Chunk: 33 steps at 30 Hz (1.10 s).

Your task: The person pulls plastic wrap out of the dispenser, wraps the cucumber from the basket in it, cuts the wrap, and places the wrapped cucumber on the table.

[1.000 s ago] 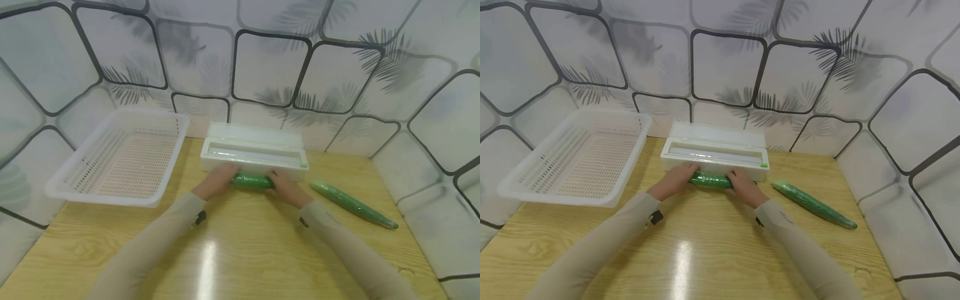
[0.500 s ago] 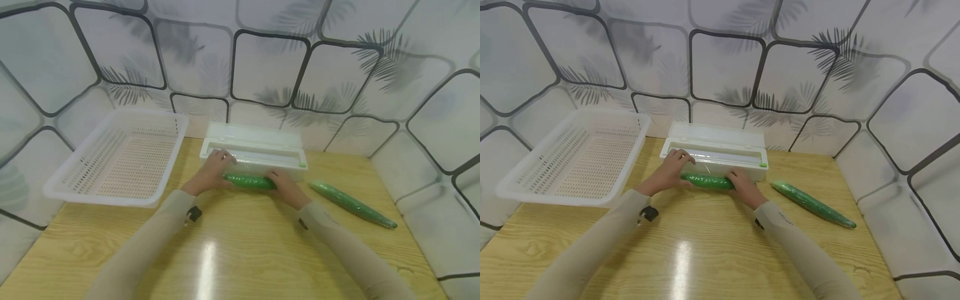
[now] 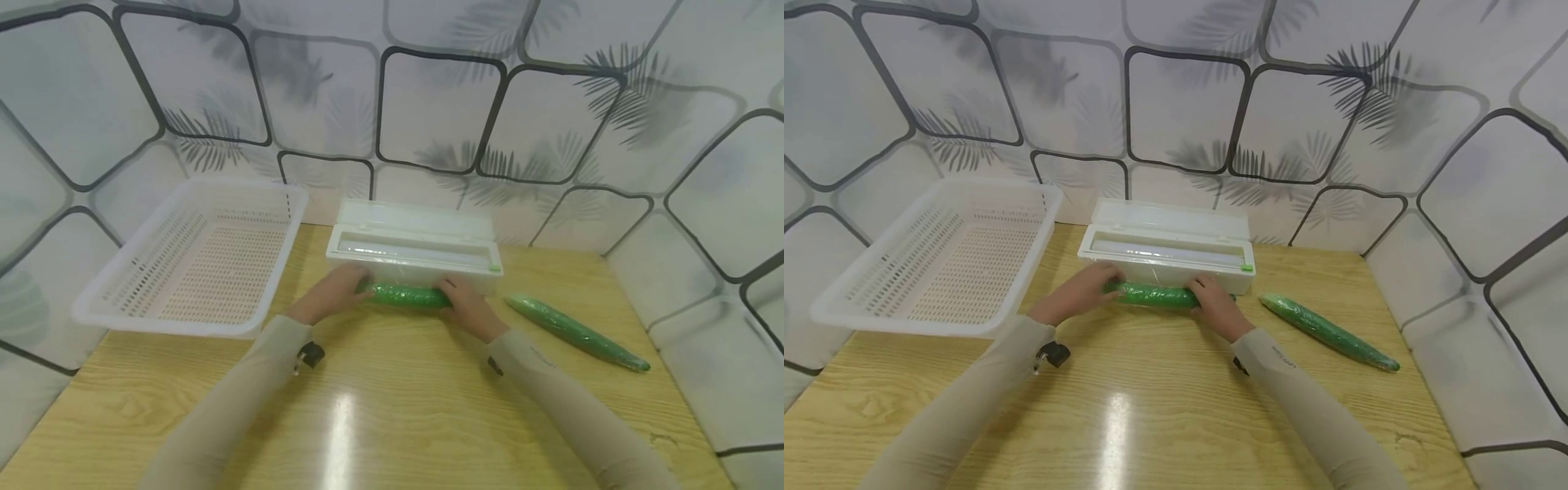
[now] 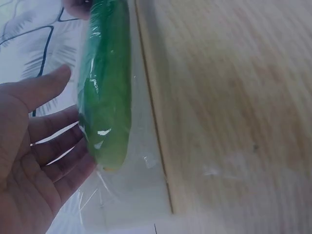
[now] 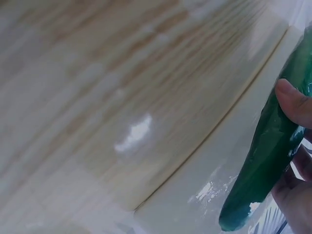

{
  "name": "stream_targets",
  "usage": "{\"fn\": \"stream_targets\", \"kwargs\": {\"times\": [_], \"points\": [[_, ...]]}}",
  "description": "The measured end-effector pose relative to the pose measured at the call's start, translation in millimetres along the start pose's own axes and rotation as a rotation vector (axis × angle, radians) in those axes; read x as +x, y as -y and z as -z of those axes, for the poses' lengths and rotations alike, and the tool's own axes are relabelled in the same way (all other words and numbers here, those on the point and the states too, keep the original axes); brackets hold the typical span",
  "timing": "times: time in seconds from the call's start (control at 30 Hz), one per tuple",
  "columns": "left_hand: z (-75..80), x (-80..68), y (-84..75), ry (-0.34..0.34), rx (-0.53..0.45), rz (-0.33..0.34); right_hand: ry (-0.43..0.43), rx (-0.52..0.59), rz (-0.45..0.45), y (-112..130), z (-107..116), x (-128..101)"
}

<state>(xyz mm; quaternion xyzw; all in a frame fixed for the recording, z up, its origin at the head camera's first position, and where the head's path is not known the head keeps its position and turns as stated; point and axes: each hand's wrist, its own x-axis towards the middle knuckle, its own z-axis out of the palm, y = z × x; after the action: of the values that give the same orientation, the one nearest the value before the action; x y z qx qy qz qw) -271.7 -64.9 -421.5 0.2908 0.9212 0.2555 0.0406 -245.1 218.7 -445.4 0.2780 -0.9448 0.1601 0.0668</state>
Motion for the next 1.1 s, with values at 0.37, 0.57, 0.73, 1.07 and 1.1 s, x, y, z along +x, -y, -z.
{"fn": "stream_targets", "kwargs": {"times": [0.37,0.57,0.73,1.07,1.1], "points": [[-15.4,7.3,-1.6,-0.043,0.186,-0.114,0.008,0.002,0.0,0.5,1.6,-1.7],[-17.5,8.6,-5.1,-0.118,0.295,-0.193,0.023,0.012,-0.054,2.8,2.8,-1.3],[-20.3,9.1,-5.6,-0.153,0.348,-0.203,0.024,0.012,-0.068,3.9,3.4,0.8],[-26.4,14.8,-3.5,-0.188,0.471,-0.243,0.008,0.047,-0.089,1.0,1.5,4.6],[-26.4,15.1,-3.5,-0.193,0.464,-0.244,0.005,0.051,-0.089,0.9,1.1,4.8]]}}
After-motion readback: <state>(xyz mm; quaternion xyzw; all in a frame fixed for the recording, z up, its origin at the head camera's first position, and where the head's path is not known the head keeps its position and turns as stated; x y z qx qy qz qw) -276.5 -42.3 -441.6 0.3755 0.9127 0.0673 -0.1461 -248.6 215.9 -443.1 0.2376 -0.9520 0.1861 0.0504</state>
